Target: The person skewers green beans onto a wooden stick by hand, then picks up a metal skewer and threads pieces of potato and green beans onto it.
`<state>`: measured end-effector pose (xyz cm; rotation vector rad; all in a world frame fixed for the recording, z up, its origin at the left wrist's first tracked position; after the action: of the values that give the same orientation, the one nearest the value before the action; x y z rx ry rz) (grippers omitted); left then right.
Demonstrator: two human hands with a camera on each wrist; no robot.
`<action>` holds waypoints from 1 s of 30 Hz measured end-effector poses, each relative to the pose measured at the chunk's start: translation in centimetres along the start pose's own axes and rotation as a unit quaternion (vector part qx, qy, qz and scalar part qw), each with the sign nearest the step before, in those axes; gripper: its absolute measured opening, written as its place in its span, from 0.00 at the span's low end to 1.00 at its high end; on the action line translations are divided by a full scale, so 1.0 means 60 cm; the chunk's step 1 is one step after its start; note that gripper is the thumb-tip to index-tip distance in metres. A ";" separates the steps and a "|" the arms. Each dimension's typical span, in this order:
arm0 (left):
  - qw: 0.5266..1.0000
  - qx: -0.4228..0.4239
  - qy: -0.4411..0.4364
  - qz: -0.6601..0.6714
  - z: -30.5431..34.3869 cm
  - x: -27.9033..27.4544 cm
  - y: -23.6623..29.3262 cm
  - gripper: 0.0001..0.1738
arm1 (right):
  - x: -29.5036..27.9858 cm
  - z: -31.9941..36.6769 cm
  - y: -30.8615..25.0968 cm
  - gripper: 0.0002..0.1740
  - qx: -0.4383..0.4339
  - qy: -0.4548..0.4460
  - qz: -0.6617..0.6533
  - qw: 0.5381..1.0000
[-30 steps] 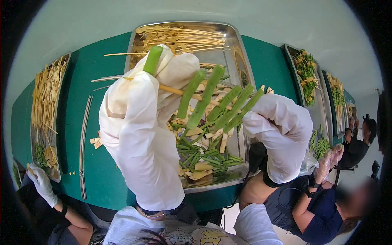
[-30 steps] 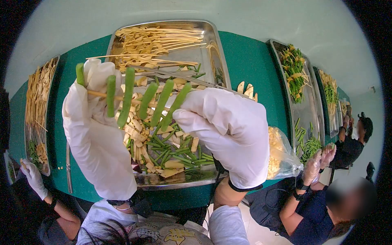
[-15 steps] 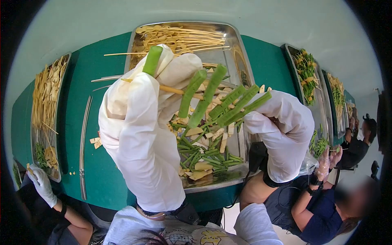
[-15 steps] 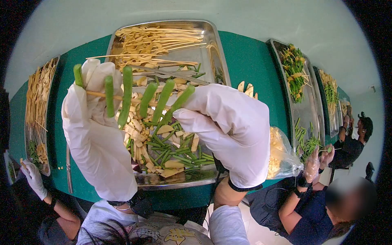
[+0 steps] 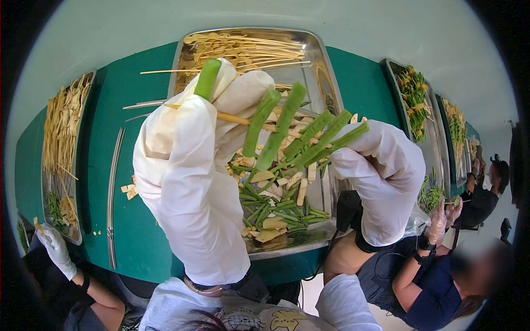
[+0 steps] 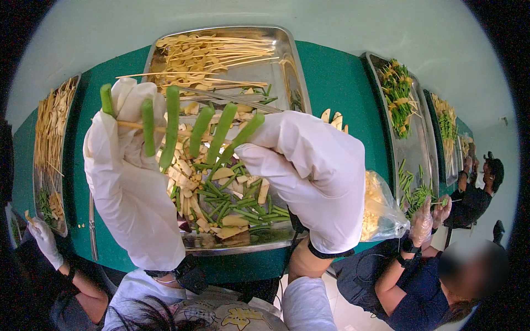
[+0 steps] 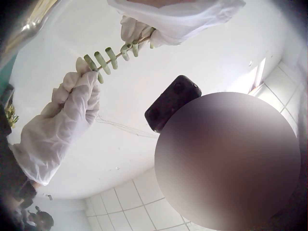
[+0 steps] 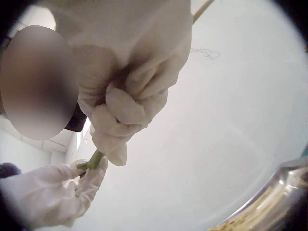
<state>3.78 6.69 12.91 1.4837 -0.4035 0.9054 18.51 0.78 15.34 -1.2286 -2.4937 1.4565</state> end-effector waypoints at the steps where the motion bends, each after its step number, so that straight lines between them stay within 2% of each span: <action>1: 0.998 -0.028 -0.054 0.016 -0.009 -0.009 0.008 0.19 | 0.002 0.001 0.005 0.08 -0.024 0.012 -0.010 1.000; 4: 0.990 -0.061 -0.114 0.049 -0.014 -0.014 0.010 0.20 | 0.005 0.002 0.007 0.08 -0.049 0.033 -0.027 0.998; 7: 0.990 -0.031 -0.127 0.057 -0.019 -0.020 -0.001 0.20 | 0.005 0.005 0.006 0.08 -0.008 0.022 -0.023 0.999; 9: 0.989 -0.096 -0.043 0.101 -0.014 -0.011 0.006 0.19 | 0.004 0.006 0.002 0.08 0.025 0.006 -0.010 1.000; 10: 0.973 -0.176 0.048 0.144 0.001 0.003 0.023 0.19 | 0.003 0.006 -0.002 0.08 0.037 -0.002 0.000 0.999; 12: 0.974 -0.170 0.058 0.139 0.001 0.002 0.023 0.18 | 0.004 0.005 -0.004 0.08 0.031 -0.006 0.016 0.999; 13: 0.992 -0.085 -0.022 0.091 -0.012 -0.017 0.004 0.18 | 0.005 0.005 -0.002 0.08 0.014 -0.001 0.023 1.000; 15: 0.997 -0.001 -0.075 0.022 -0.017 -0.021 -0.001 0.17 | 0.006 0.005 -0.002 0.08 0.001 0.010 0.014 1.000; 17: 1.000 -0.007 -0.021 -0.017 -0.010 -0.016 0.003 0.17 | 0.006 0.006 -0.002 0.08 0.009 0.022 -0.018 1.000; 21: 0.999 0.000 -0.046 0.001 -0.009 -0.019 0.002 0.17 | 0.004 0.006 0.007 0.07 -0.028 0.016 -0.025 0.999; 27: 1.000 -0.023 0.008 -0.011 -0.006 -0.009 0.004 0.16 | 0.006 0.003 -0.004 0.09 0.006 0.004 0.017 1.000; 29: 1.000 -0.027 0.003 -0.016 -0.005 -0.007 0.005 0.16 | 0.007 0.003 -0.005 0.09 0.035 -0.002 0.017 0.999; 30: 0.999 -0.011 -0.029 -0.014 -0.008 -0.011 0.005 0.16 | 0.006 0.004 -0.005 0.09 0.028 0.000 0.018 0.999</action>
<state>3.02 6.95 12.58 1.4938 -0.4320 0.8350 17.99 0.79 15.29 -1.2706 -2.4264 1.5229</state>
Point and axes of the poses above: each hand's wrist, its own z-axis away from the middle knuckle, its own x-axis out of the palm, y = z × x, the point moved 2 cm from there along -z, towards the middle knuckle, and after that the axes turned 14 degrees about y, right-handed, at the moved point
